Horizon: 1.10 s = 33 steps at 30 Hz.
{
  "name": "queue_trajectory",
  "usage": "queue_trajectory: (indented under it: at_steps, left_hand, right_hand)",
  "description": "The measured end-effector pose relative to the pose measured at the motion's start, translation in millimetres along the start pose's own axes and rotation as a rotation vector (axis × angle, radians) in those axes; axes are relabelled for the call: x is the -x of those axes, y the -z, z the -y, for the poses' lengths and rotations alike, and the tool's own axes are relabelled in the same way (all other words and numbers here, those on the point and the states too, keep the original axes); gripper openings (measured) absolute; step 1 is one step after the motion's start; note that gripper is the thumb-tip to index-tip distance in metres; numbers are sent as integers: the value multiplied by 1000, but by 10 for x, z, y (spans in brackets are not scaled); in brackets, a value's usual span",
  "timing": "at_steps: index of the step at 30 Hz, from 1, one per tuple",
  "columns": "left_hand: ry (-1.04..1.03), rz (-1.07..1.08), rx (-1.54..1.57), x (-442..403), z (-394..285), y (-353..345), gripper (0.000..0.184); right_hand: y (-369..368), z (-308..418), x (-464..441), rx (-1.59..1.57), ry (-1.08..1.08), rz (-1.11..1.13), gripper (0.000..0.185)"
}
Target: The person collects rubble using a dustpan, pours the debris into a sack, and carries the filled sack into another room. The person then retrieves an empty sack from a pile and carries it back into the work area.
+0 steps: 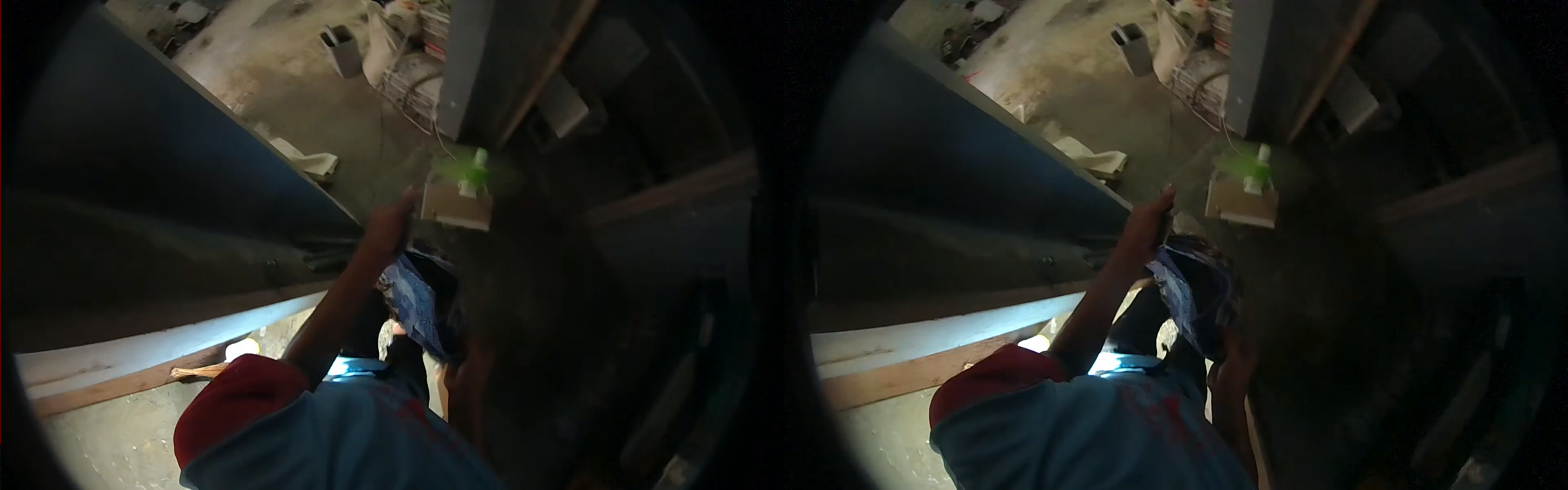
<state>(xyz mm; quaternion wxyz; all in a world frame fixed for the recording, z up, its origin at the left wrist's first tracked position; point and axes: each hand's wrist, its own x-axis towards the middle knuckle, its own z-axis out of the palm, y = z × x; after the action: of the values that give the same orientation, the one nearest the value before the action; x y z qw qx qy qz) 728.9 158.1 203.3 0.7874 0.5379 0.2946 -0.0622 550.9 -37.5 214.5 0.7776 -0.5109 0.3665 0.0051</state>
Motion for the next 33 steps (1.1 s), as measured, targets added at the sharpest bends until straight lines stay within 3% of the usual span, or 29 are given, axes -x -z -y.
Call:
queue_trajectory:
  at_steps: [1,3,4,6,7,9,12,14,15,16,17,19,24,27,28,31,33]
  left_hand:
    - [-25,-13,15,-23,-206,-13,41]
    - [0,-47,57,-88,-649,-4,50]
    - [-44,-50,65,-293,-772,72,50]
    - [-167,-237,2,-694,-960,246,57]
    - [-201,-252,14,-807,-1151,300,57]
    - [-222,-273,113,-950,-1552,380,56]
    - [-190,-290,219,-1170,-2101,692,50]
    - [-210,-377,213,-1435,-2355,877,48]
    - [-242,-435,221,-1589,-2495,924,47]
    - [-333,-355,235,-1846,-2486,1097,43]
    - [-353,-349,241,-1874,-2687,1073,43]
    - [-378,-485,412,-1734,-2788,1017,43]
    - [-496,-443,542,-2591,-3153,1542,42]
    - [-609,-616,379,-3238,-3149,1973,39]
    - [-507,-589,484,-3197,-3279,1901,45]
    - [-643,-575,573,-3761,-3448,2144,46]
    - [-624,-591,584,-4046,-3477,2427,41]
  right_hand:
    - [-145,69,-32,-4,-203,2,23]
    - [-315,3,-127,634,330,255,25]
    - [-777,284,-57,399,-21,108,26]
    - [-1216,326,-153,167,-370,11,28]
    - [-1246,117,-351,259,-74,146,28]
    - [-1599,93,-594,327,249,296,28]
    - [-2305,353,-821,191,-10,427,19]
    - [-2558,337,-1076,909,942,608,45]
    - [-2800,417,-1170,895,962,609,45]
    - [-3057,510,-1236,534,575,592,22]
    - [-3353,604,-1312,174,190,562,14]
    - [-3567,582,-1454,93,216,557,13]
    - [-4730,877,-1998,182,287,472,15]
    - [-5325,999,-2332,-44,-125,464,15]
    - [-5479,946,-2500,-35,-129,478,15]
    - [-6175,898,-2963,32,-188,524,14]
    - [-6522,912,-3055,58,-207,644,14]
